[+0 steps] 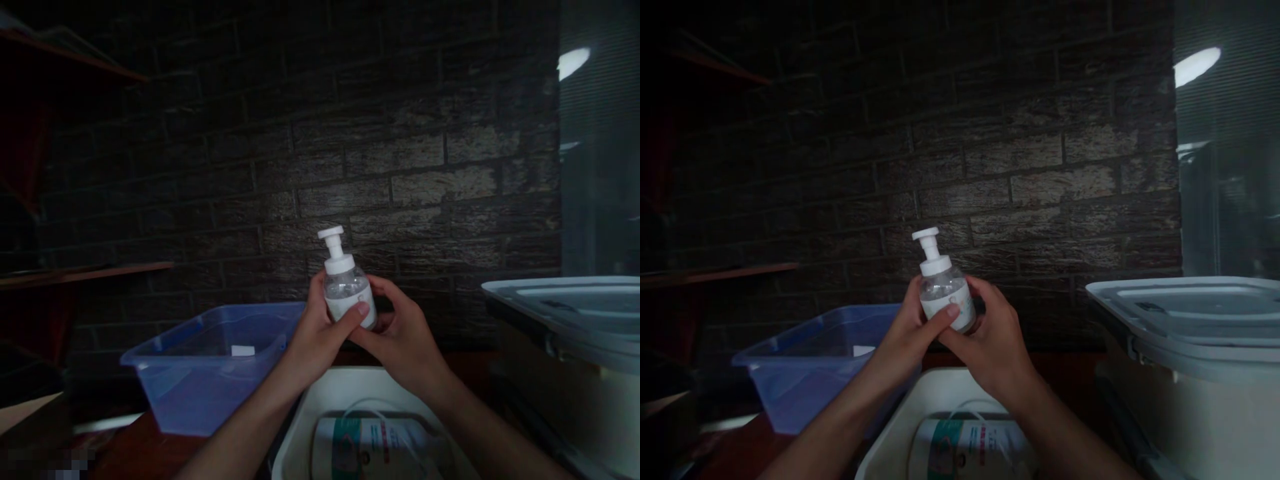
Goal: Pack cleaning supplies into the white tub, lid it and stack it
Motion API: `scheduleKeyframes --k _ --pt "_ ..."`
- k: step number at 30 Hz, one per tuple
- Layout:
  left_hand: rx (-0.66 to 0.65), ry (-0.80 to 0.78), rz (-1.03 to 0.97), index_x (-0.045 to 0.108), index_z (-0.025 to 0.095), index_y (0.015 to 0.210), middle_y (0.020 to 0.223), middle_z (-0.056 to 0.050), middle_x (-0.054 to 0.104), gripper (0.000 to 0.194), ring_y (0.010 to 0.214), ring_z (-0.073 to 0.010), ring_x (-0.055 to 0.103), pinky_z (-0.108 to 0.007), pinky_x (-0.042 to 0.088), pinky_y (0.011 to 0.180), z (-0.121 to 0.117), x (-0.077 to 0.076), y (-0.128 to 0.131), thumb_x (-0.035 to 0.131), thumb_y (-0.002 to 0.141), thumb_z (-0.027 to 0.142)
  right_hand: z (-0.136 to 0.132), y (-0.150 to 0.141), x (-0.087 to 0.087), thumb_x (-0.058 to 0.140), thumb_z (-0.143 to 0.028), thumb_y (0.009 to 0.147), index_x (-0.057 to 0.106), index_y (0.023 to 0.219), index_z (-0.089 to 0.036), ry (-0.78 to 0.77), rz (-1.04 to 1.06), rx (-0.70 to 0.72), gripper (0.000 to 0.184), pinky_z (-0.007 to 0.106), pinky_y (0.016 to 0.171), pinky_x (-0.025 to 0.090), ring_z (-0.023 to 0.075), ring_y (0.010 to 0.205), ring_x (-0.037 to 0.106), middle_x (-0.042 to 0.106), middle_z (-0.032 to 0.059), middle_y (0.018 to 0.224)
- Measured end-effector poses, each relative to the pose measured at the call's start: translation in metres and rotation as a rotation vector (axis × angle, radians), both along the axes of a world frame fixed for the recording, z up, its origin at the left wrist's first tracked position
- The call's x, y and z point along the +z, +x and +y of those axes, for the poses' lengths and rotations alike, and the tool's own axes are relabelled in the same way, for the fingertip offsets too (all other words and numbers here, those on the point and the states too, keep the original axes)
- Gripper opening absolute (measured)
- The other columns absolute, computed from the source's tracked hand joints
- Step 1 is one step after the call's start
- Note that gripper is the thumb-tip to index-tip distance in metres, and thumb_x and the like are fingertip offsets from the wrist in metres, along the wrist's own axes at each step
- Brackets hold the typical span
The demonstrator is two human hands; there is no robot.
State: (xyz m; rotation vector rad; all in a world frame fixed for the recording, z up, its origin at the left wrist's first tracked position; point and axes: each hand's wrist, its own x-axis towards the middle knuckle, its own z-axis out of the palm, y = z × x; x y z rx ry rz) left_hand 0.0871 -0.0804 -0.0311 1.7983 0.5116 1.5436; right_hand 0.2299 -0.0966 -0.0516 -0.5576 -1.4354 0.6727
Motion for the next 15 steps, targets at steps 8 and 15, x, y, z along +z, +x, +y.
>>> scheduleKeyframes --k 8,15 --pt "-0.185 -0.194 -0.290 0.062 0.021 0.116 0.099 -0.003 0.073 0.042 0.090 -0.0209 0.070 -0.029 0.054 0.079 0.005 0.002 -0.012 0.080 0.082 0.038 -0.011 0.003 0.006 0.080 -0.041 0.085 0.049 0.151 -0.029 -0.150 -0.043 0.240 0.074 0.021 0.044 0.046 0.0106 0.059 0.065 0.072 0.0070 0.111" --pt "-0.201 -0.231 -0.219 0.066 0.021 0.117 0.103 -0.004 0.074 0.038 0.091 -0.0187 0.070 -0.027 0.054 0.079 0.008 0.004 -0.011 0.079 0.086 0.039 -0.007 -0.002 -0.001 0.089 -0.033 0.076 0.048 0.146 -0.031 -0.105 0.010 0.197 0.081 0.018 0.045 0.045 0.0049 0.061 0.063 0.058 0.0076 0.141"
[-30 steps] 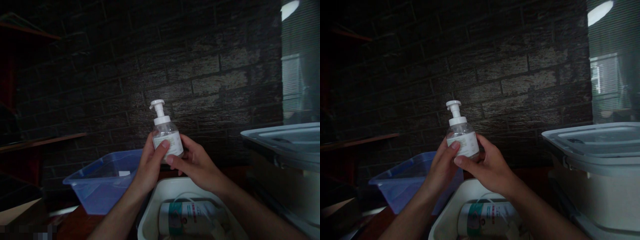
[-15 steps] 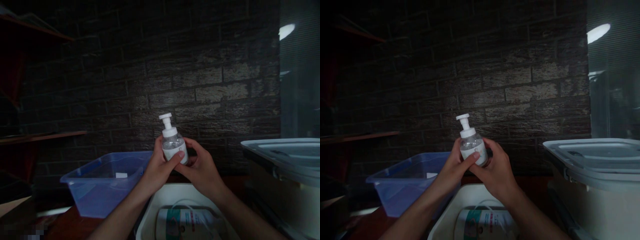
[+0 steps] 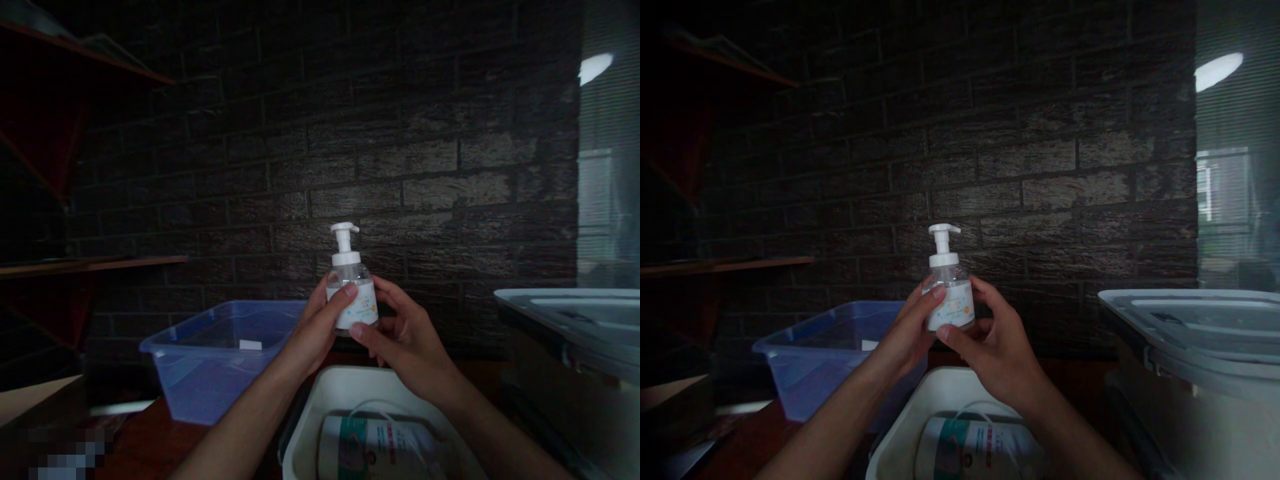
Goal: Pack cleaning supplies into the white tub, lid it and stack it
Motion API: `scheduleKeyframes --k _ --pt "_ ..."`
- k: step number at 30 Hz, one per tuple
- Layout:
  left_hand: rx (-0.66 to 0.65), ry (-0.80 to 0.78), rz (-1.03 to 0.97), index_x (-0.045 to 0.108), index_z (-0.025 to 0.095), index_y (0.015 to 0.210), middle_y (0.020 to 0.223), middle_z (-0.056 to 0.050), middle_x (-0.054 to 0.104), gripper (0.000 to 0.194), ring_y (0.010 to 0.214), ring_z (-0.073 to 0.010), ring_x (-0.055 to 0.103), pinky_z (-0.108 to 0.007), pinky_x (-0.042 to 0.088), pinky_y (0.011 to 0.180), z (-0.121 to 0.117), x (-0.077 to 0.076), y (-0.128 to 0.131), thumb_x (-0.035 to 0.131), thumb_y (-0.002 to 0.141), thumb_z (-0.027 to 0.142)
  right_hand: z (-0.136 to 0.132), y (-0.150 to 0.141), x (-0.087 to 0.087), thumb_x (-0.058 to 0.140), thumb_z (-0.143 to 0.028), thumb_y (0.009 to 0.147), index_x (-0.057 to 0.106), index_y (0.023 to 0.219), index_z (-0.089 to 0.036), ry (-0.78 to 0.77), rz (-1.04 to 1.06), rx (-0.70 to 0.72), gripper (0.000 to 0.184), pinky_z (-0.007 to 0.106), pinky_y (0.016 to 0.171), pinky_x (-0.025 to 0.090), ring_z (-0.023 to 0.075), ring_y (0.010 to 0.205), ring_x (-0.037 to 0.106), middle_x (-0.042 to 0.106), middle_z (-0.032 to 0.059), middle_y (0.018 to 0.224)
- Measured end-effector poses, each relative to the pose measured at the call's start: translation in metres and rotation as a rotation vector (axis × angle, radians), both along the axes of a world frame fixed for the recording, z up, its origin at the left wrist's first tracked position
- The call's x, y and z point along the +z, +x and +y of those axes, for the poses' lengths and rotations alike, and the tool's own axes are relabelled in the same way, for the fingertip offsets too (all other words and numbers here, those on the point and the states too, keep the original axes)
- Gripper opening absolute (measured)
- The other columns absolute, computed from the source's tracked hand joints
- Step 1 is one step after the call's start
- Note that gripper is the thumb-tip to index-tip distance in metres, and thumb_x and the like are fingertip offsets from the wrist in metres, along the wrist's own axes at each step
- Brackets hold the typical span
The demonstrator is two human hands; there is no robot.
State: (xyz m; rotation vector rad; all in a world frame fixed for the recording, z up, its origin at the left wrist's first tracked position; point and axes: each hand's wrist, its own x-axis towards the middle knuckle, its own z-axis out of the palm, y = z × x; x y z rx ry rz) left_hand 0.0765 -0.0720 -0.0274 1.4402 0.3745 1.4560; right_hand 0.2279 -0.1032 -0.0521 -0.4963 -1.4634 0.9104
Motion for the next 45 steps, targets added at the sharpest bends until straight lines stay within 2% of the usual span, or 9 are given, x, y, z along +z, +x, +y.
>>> scheduleKeyframes --k 4,7,12,16,21,29,36,41,45 --pt "0.063 0.015 0.068 0.061 0.020 0.123 0.113 -0.005 0.074 0.049 0.099 -0.0182 0.069 -0.027 0.054 0.085 0.000 0.000 0.001 0.084 0.083 0.035 0.006 0.000 -0.004 0.089 -0.032 0.075 0.050 0.144 -0.031 0.057 -0.030 -0.098 0.079 0.020 0.050 0.047 0.0052 0.064 0.061 0.058 0.0062 0.139" --pt "0.039 0.034 0.131 0.056 0.019 0.125 0.116 -0.008 0.074 0.062 0.103 -0.0210 0.069 -0.031 0.054 0.088 -0.001 0.001 0.000 0.091 0.074 0.030 0.008 0.001 -0.006 0.090 -0.033 0.073 0.051 0.142 -0.033 0.064 -0.069 -0.113 0.080 0.022 0.050 0.047 0.0061 0.063 0.059 0.062 0.0044 0.134" --pt "0.070 0.114 0.204 0.062 0.016 0.117 0.109 -0.008 0.075 0.056 0.096 -0.0185 0.069 -0.027 0.052 0.085 -0.003 0.004 -0.002 0.092 0.071 0.027 0.011 0.001 -0.008 0.092 -0.034 0.071 0.049 0.144 -0.033 0.074 -0.136 -0.152 0.084 0.024 0.052 0.049 0.0092 0.063 0.059 0.070 0.0027 0.116" --pt "0.067 0.125 0.251 0.063 0.015 0.115 0.100 -0.005 0.072 0.057 0.086 -0.0174 0.066 -0.026 0.051 0.076 0.000 0.004 -0.003 0.093 0.068 0.026 0.011 0.001 -0.007 0.089 -0.031 0.075 0.050 0.141 -0.033 0.038 -0.130 -0.068 0.077 0.023 0.054 0.050 0.0102 0.067 0.064 0.068 0.0037 0.128" --pt "0.009 0.222 0.293 0.062 0.016 0.120 0.101 -0.005 0.070 0.063 0.090 -0.0180 0.063 -0.025 0.048 0.078 0.002 0.003 -0.006 0.094 0.066 0.025 0.007 0.002 -0.004 0.088 -0.028 0.076 0.054 0.138 -0.030 0.024 -0.111 0.040 0.071 0.025 0.065 0.056 0.0137 0.079 0.069 0.071 0.0020 0.120" --pt "0.151 0.369 0.272 0.057 0.024 0.134 0.123 -0.007 0.067 0.068 0.115 -0.0254 0.062 -0.035 0.047 0.101 -0.005 -0.004 0.002 0.088 0.073 0.018 0.004 0.008 -0.001 0.076 -0.014 0.077 0.056 0.138 -0.031 0.191 -0.241 -0.328 0.067 0.037 0.079 0.061 0.0309 0.113 0.069 0.067 0.0052 0.134" --pt "0.096 0.380 0.283 0.053 0.026 0.143 0.133 -0.009 0.066 0.079 0.127 -0.0291 0.059 -0.040 0.044 0.110 -0.004 -0.006 0.003 0.088 0.073 0.016 0.007 0.011 -0.002 0.073 -0.013 0.077 0.051 0.147 -0.026 0.242 -0.266 -0.332 0.075 0.042 0.095 0.059 0.0339 0.132 0.059 0.061 0.0081 0.144" --pt "0.079 0.409 0.285 0.057 0.029 0.139 0.131 -0.004 0.067 0.072 0.125 -0.0255 0.060 -0.034 0.043 0.109 -0.004 -0.006 0.001 0.087 0.075 0.015 0.006 0.007 -0.004 0.074 -0.012 0.077 0.053 0.146 -0.027 0.269 -0.234 -0.310 0.074 0.046 0.102 0.056 0.0337 0.130 0.060 0.065 0.0076 0.140" --pt "0.098 0.404 0.315 0.063 0.026 0.132 0.127 -0.006 0.068 0.058 0.121 -0.0266 0.062 -0.037 0.045 0.107 -0.007 -0.004 0.001 0.085 0.079 0.019 0.011 0.007 -0.008 0.074 -0.014 0.082 0.052 0.147 -0.029 0.274 -0.243 -0.297 0.070 0.047 0.111 0.050 0.0307 0.134 0.058 0.063 0.0057 0.144"
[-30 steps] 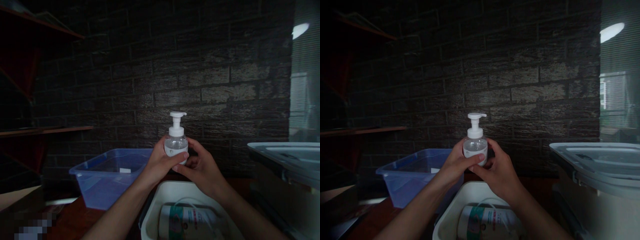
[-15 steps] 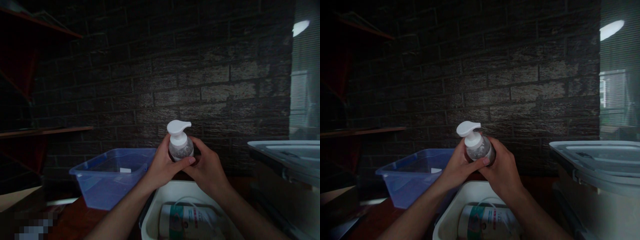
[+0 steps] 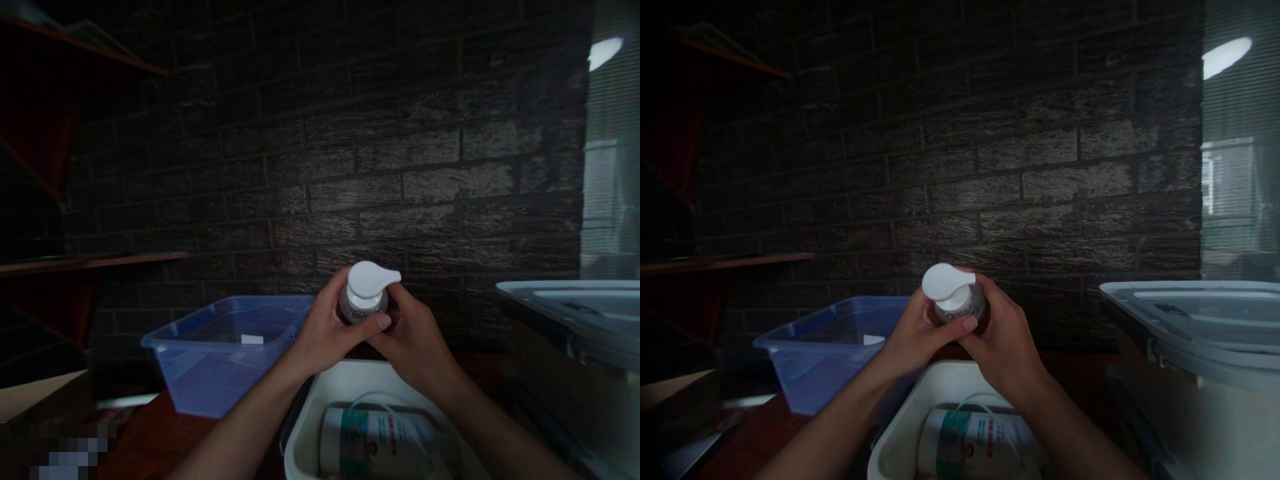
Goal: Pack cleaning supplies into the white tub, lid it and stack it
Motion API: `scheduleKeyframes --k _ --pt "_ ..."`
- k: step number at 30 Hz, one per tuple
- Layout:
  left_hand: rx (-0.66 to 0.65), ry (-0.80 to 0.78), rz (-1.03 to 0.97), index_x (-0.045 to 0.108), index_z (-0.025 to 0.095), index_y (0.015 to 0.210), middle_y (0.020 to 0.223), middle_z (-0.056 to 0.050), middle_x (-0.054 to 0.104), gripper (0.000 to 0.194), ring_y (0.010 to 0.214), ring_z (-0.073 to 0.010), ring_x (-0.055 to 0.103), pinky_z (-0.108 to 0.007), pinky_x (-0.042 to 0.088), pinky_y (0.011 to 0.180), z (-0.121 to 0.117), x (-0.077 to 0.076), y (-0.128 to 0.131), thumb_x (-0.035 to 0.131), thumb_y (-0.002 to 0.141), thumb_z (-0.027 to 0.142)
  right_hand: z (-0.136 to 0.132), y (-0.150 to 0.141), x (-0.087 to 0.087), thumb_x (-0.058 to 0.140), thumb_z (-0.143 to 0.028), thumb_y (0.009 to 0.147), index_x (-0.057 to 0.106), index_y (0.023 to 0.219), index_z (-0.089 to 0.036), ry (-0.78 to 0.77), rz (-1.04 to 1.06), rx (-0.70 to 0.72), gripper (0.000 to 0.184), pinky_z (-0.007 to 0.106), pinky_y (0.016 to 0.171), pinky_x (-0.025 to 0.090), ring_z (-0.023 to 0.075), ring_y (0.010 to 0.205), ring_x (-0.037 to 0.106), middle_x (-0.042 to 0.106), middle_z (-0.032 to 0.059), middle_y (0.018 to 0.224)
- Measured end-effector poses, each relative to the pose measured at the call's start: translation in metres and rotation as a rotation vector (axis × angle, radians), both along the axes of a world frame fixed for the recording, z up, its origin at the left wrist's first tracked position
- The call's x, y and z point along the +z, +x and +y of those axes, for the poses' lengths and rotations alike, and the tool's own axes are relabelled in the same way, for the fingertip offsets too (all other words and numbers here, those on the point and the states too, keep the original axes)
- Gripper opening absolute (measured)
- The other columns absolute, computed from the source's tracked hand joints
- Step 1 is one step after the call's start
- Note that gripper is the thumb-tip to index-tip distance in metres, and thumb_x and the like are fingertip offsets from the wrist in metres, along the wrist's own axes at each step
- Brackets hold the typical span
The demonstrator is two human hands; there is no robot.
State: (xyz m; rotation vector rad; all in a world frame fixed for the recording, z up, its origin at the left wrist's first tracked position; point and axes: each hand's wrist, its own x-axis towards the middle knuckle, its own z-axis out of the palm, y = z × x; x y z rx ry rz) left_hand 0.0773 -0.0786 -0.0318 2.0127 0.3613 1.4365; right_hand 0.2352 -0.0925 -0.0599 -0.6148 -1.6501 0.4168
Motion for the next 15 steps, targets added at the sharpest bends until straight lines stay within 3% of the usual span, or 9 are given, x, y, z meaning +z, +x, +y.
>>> scheduleKeyframes --k 6,15 --pt "0.053 0.203 0.061 0.070 0.023 0.123 0.135 -0.011 0.060 0.046 0.132 -0.0301 0.053 -0.042 0.038 0.116 -0.0024 0.0050 -0.0003 0.085 0.079 0.021 0.0092 0.0034 -0.0062 0.071 -0.011 0.082 0.040 0.157 -0.028 0.047 -0.048 -0.052 0.083 0.047 0.119 0.043 0.0274 0.141 0.052 0.050 0.0053 0.157" --pt "0.041 0.289 0.174 0.072 0.028 0.121 0.143 -0.010 0.053 0.050 0.136 -0.0318 0.050 -0.041 0.040 0.114 -0.0039 0.0083 -0.0035 0.085 0.075 0.012 0.0071 0.0058 -0.0054 0.071 -0.011 0.082 0.032 0.162 -0.034 0.091 -0.065 -0.085 0.092 0.046 0.117 0.044 0.0272 0.138 0.055 0.049 0.0036 0.158"
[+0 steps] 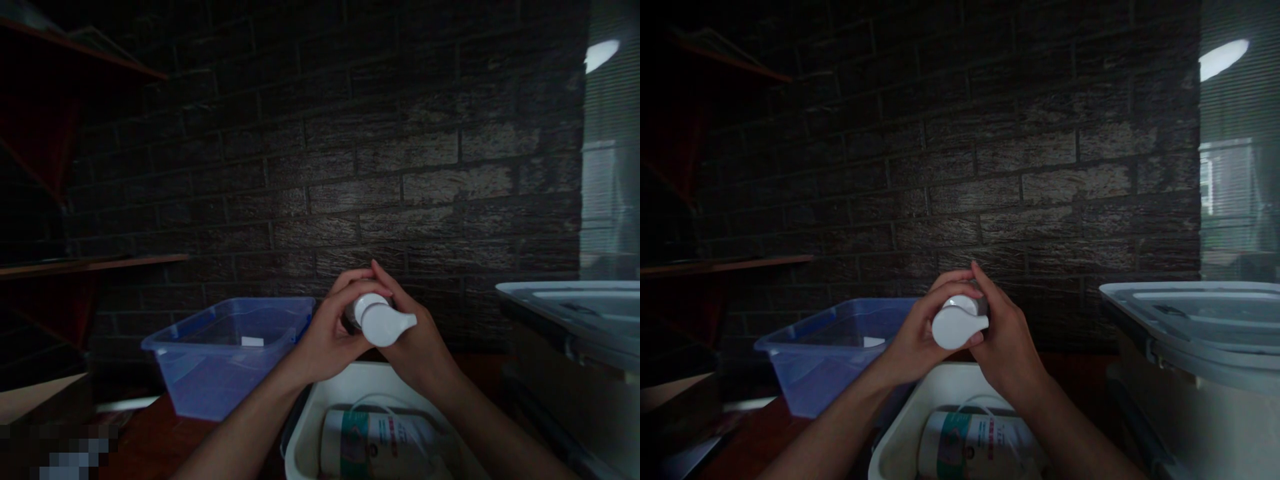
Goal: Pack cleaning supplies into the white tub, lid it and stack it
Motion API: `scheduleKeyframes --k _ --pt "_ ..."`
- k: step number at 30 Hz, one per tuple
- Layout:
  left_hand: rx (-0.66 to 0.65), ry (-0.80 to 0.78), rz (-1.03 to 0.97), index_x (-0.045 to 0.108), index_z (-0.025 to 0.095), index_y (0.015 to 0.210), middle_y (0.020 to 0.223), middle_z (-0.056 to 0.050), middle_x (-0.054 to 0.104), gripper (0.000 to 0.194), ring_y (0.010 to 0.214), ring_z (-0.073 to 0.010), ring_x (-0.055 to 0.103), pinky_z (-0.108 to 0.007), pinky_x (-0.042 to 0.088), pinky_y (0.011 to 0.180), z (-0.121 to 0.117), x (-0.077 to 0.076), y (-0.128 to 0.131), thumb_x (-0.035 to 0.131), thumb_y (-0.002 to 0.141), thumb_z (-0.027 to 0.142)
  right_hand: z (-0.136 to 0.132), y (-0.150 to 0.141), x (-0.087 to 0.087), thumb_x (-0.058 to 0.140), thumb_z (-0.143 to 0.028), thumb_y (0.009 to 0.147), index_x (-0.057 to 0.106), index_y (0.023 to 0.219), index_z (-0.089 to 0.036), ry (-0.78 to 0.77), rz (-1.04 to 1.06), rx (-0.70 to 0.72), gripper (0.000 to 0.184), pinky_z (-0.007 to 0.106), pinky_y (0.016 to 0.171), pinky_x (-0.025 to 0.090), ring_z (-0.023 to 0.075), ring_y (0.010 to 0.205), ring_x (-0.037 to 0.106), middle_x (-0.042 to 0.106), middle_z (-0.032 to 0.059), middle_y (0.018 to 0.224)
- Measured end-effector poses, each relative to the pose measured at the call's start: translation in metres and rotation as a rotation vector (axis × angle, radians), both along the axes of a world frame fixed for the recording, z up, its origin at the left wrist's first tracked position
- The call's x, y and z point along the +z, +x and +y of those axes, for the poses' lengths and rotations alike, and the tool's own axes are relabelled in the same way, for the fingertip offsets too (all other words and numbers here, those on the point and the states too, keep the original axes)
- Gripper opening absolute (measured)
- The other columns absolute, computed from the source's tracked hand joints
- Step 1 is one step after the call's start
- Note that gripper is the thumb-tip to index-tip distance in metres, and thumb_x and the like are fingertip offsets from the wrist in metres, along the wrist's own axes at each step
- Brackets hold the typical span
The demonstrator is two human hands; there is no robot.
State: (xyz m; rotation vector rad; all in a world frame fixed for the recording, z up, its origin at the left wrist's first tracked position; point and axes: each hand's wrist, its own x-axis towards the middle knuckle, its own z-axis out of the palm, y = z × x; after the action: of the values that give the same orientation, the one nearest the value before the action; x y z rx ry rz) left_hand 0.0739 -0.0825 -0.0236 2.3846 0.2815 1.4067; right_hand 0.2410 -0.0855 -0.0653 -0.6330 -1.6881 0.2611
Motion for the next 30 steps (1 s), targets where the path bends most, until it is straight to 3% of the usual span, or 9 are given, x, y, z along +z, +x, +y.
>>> scheduleKeyframes --k 7,12,16,20,25,30 --pt "-0.026 -0.026 0.072 0.073 0.030 0.121 0.148 -0.010 0.048 0.049 0.141 -0.0335 0.046 -0.043 0.040 0.114 -0.0017 -0.0019 -0.0020 0.080 0.077 0.008 -0.0003 0.0009 -0.0045 0.070 -0.011 0.082 0.024 0.164 -0.037 0.000 0.021 0.049 0.098 0.049 0.111 0.048 0.0312 0.133 0.059 0.051 0.0047 0.156" --pt "-0.011 0.014 0.126 0.073 0.030 0.123 0.147 -0.010 0.049 0.055 0.144 -0.0357 0.042 -0.044 0.041 0.114 -0.0032 0.0000 -0.0042 0.082 0.074 0.007 0.0035 0.0014 -0.0065 0.067 -0.018 0.089 0.022 0.164 -0.040 -0.032 0.015 0.037 0.090 0.048 0.107 0.051 0.0294 0.123 0.066 0.057 0.0051 0.150" --pt "-0.002 0.049 0.107 0.067 0.032 0.130 0.150 -0.009 0.046 0.059 0.143 -0.0323 0.044 -0.043 0.038 0.117 -0.0029 -0.0004 -0.0036 0.079 0.077 0.008 0.0040 0.0002 -0.0062 0.067 -0.017 0.088 0.019 0.165 -0.039 0.018 0.019 0.028 0.093 0.049 0.112 0.046 0.0306 0.131 0.060 0.051 0.0026 0.156" --pt "-0.024 0.067 0.084 0.062 0.031 0.133 0.148 -0.010 0.047 0.069 0.141 -0.0317 0.045 -0.043 0.037 0.118 -0.0019 -0.0014 -0.0034 0.082 0.073 0.005 0.0032 0.0002 -0.0043 0.058 -0.019 0.095 0.019 0.165 -0.039 0.017 0.001 -0.016 0.082 0.047 0.114 0.044 0.0282 0.131 0.059 0.050 0.0013 0.156" --pt "-0.012 0.036 0.098 0.066 0.026 0.118 0.150 -0.011 0.046 0.057 0.140 -0.0329 0.045 -0.042 0.038 0.116 -0.0011 -0.0024 -0.0055 0.085 0.069 0.005 0.0021 0.0028 -0.0015 0.058 -0.021 0.096 0.017 0.166 -0.036 0.002 -0.049 -0.060 0.082 0.045 0.111 0.046 0.0286 0.132 0.059 0.053 0.0043 0.153" --pt "-0.030 0.032 0.083 0.066 0.026 0.120 0.148 -0.010 0.047 0.054 0.140 -0.0318 0.046 -0.041 0.037 0.117 -0.0013 -0.0026 -0.0036 0.086 0.072 0.008 0.0015 0.0016 -0.0017 0.064 -0.016 0.088 0.018 0.166 -0.033 0.005 -0.021 -0.033 0.092 0.046 0.113 0.045 0.0293 0.135 0.057 0.050 0.0056 0.157"
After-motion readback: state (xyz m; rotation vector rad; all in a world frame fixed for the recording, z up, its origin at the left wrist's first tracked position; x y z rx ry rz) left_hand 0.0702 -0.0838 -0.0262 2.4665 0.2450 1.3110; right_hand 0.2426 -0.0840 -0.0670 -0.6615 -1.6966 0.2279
